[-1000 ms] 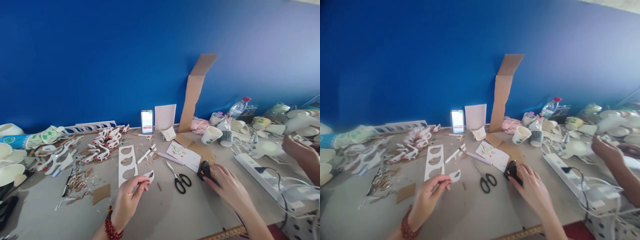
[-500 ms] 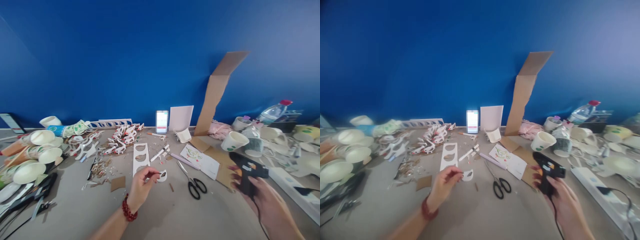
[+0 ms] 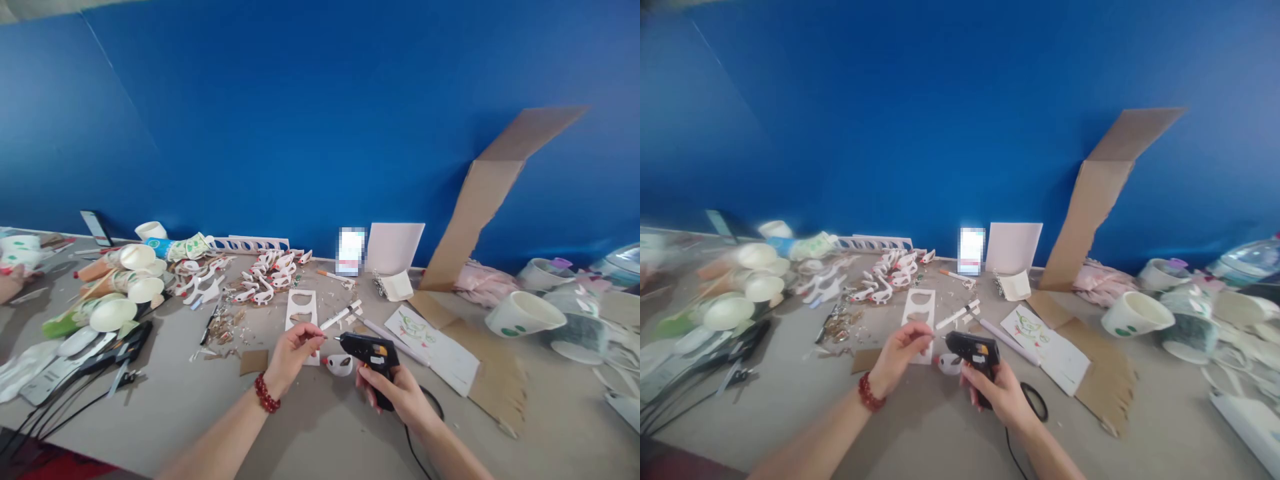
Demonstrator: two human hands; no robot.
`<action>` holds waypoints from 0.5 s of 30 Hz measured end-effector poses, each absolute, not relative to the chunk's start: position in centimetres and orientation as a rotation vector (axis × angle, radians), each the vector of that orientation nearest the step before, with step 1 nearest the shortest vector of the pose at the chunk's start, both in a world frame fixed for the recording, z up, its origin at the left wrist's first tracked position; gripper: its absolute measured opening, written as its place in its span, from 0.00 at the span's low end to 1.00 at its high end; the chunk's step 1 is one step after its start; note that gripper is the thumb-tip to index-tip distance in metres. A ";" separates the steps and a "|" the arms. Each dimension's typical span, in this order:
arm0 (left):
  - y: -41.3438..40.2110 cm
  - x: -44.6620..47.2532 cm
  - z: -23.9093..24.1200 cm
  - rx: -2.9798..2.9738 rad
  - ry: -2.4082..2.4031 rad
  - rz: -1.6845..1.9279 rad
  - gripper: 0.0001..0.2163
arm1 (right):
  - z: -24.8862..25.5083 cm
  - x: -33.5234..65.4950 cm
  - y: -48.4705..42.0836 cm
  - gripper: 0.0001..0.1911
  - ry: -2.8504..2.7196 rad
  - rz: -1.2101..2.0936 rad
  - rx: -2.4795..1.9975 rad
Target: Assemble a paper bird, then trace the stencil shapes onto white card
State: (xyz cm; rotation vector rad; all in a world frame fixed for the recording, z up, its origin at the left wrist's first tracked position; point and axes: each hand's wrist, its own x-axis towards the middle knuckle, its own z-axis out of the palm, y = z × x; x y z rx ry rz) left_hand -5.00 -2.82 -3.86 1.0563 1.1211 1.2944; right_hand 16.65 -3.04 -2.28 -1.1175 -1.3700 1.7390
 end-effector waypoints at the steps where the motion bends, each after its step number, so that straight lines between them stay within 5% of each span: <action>1: -2.9 -4.9 -3.9 1.079 1.111 1.293 0.08 | -2.4 16.8 -3.2 0.23 -1.376 1.729 -1.134; 15: -3.3 -4.6 -3.8 1.016 1.050 1.261 0.08 | -2.7 17.2 -3.5 0.21 -1.416 1.702 -1.141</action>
